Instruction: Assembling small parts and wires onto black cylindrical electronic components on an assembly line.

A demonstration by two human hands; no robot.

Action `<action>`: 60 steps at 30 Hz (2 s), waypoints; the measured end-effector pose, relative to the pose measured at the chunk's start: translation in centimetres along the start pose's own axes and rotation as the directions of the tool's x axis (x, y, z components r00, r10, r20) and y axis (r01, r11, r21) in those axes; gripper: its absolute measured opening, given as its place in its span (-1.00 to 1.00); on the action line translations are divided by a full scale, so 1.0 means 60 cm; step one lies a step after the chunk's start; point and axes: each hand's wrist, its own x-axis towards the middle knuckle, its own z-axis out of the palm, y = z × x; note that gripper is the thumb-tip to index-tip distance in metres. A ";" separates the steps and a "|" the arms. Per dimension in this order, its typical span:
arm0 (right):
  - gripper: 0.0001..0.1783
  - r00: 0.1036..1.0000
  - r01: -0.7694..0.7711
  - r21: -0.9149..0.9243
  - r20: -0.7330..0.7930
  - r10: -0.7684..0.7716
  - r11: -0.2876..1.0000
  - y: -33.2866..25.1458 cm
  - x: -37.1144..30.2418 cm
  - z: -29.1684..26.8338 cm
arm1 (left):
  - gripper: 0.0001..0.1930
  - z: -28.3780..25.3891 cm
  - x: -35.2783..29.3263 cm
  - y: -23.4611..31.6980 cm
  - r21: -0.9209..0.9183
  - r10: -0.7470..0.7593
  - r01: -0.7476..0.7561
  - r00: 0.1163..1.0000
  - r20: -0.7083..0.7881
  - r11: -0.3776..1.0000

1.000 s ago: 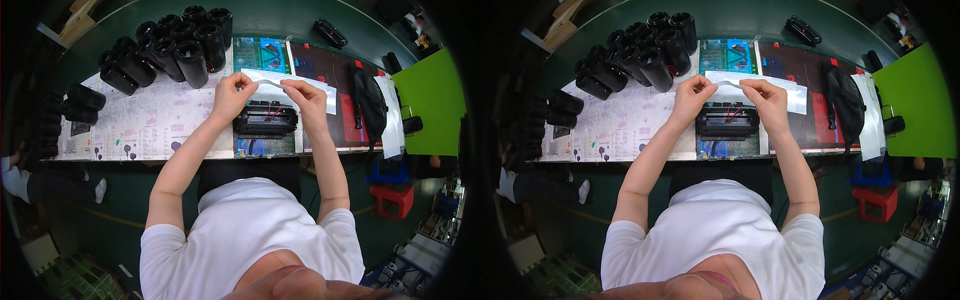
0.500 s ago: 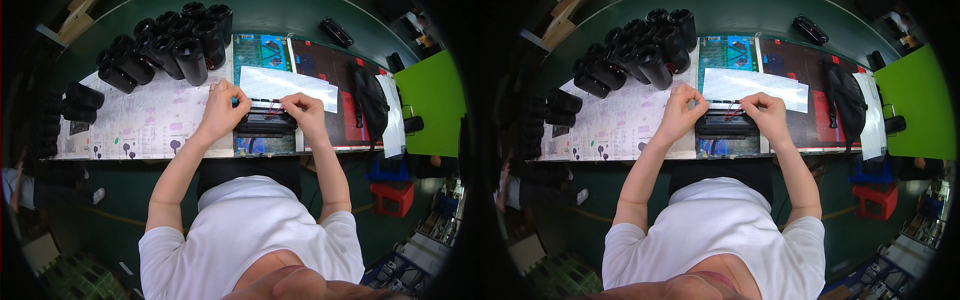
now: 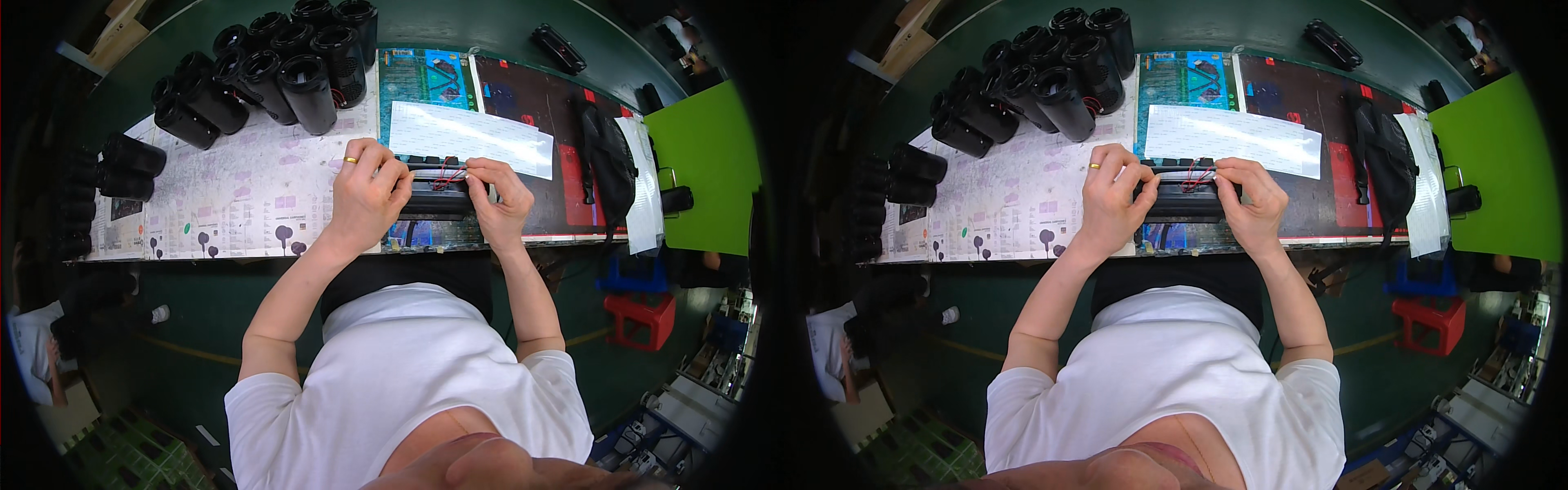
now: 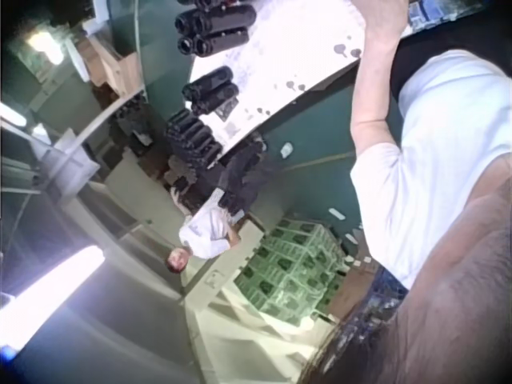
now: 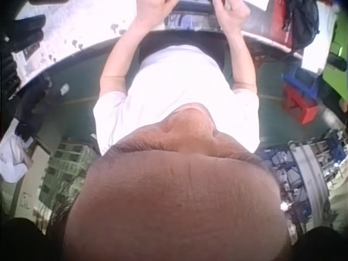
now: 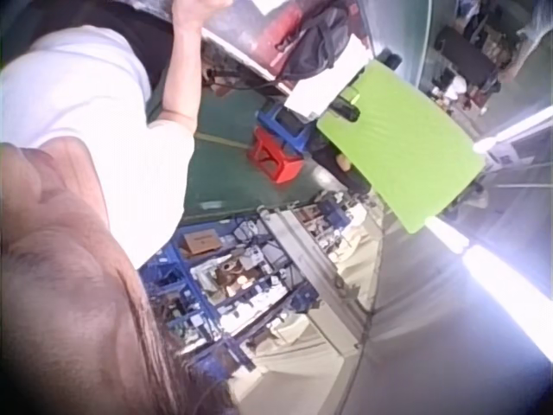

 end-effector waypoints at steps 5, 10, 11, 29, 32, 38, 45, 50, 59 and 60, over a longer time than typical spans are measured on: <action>-0.87 0.999 0.045 -0.111 -0.014 -0.047 0.993 -0.010 0.004 0.000 | -0.81 0.005 0.004 0.008 0.064 0.020 -0.022 0.999 0.029 0.998; -0.83 0.991 0.130 -0.457 0.100 -0.095 0.880 -0.047 0.020 -0.017 | -0.79 -0.001 0.004 0.032 0.215 -0.129 0.083 0.970 0.208 0.973; -0.79 0.980 0.122 -0.586 0.201 -0.002 0.801 -0.054 0.028 -0.025 | -0.76 -0.002 0.005 0.030 0.208 -0.190 0.139 0.950 0.249 0.968; -0.52 0.903 -0.058 -0.076 0.421 0.085 0.995 -0.008 0.071 -0.032 | -0.74 -0.020 0.014 -0.015 -0.318 -0.328 0.481 0.841 0.430 0.817; -0.70 0.852 -0.169 0.045 0.509 0.123 0.985 0.005 0.097 -0.039 | -0.85 -0.014 0.020 -0.019 -0.301 -0.312 0.439 0.867 0.388 0.847; -0.84 0.459 -0.451 0.134 0.882 0.101 0.882 0.102 0.200 0.031 | -0.87 -0.008 0.022 -0.020 -0.240 -0.271 0.366 0.896 0.351 0.899; -0.82 0.697 0.038 -0.020 0.717 -0.012 0.999 0.023 0.274 0.070 | -0.86 0.034 -0.010 -0.025 -0.633 -0.582 0.578 0.778 0.237 0.514; -0.82 0.790 -0.005 -0.117 0.608 0.075 0.993 -0.047 0.212 -0.031 | -0.86 0.003 -0.013 0.010 -0.596 -0.527 0.495 0.839 0.137 0.632; -0.86 0.827 -0.265 -0.129 0.479 0.294 0.956 -0.059 0.052 -0.057 | -0.88 -0.019 -0.020 0.050 -0.169 -0.378 0.424 0.892 0.247 0.890; -0.85 0.862 -0.228 -0.120 0.437 0.258 0.966 -0.056 0.052 -0.054 | -0.88 -0.017 -0.016 0.048 -0.135 -0.374 0.414 0.894 0.246 0.900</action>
